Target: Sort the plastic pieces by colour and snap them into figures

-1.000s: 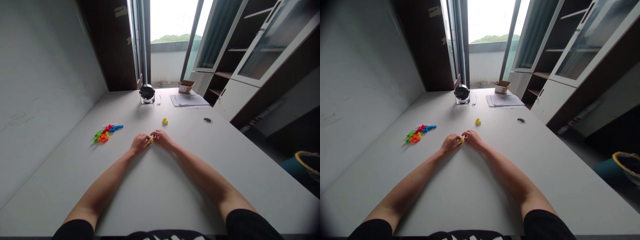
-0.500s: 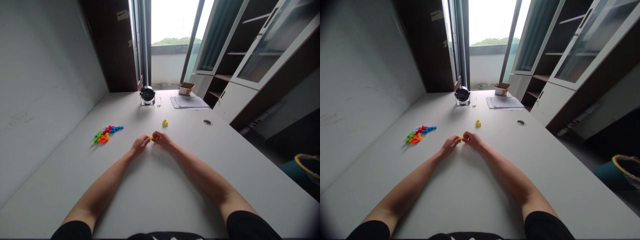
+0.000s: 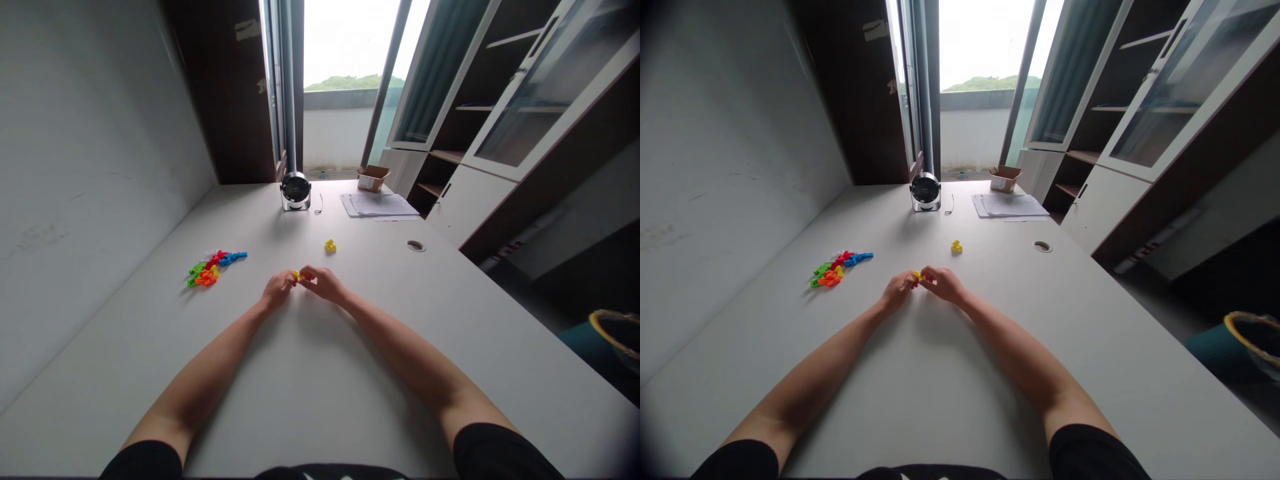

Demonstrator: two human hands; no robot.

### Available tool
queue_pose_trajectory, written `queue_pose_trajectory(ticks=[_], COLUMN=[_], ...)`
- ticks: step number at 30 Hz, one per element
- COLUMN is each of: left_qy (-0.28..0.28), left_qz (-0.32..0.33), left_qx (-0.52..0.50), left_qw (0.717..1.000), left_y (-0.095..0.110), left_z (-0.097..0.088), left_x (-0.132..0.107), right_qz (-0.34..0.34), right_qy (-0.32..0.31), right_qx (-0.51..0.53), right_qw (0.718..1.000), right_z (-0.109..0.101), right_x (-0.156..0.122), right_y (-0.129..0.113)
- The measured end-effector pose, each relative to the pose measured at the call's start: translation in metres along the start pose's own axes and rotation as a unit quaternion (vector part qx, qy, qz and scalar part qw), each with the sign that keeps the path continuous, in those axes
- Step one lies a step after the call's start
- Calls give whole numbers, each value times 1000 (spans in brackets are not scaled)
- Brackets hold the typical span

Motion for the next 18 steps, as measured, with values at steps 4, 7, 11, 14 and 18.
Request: queue_pose_trajectory(ticks=[4,7,11,14,18], left_qy=[0,-14,1,31,19], left_qz=[-7,-13,-5,-3,20], left_qx=[-5,-11,-6,-34,-83], left_qw=[1000,1000,1000,999,996], left_y=[-3,-6,-9,-7,-2], left_z=[1,2,2,0,1], left_x=[1,2,2,2,0], right_qz=[-33,-38,-32,-10,19], right_qy=[-9,-6,6,11,12], right_qx=[-93,-144,-139,-124,-132], right_qw=[995,989,990,992,991], right_z=[-2,-4,-5,-5,-4], right_x=[-1,-1,-2,-2,-1], right_y=[-8,-7,-4,-1,2])
Point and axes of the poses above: each hand's wrist, its own x-axis towards the middle knuckle, its own z-axis out of the palm, y = z × x, the point moved 1 cm from there along x, towards the middle knuckle, and after that the axes turned 4 degrees about -x, right-handed, at the moved point
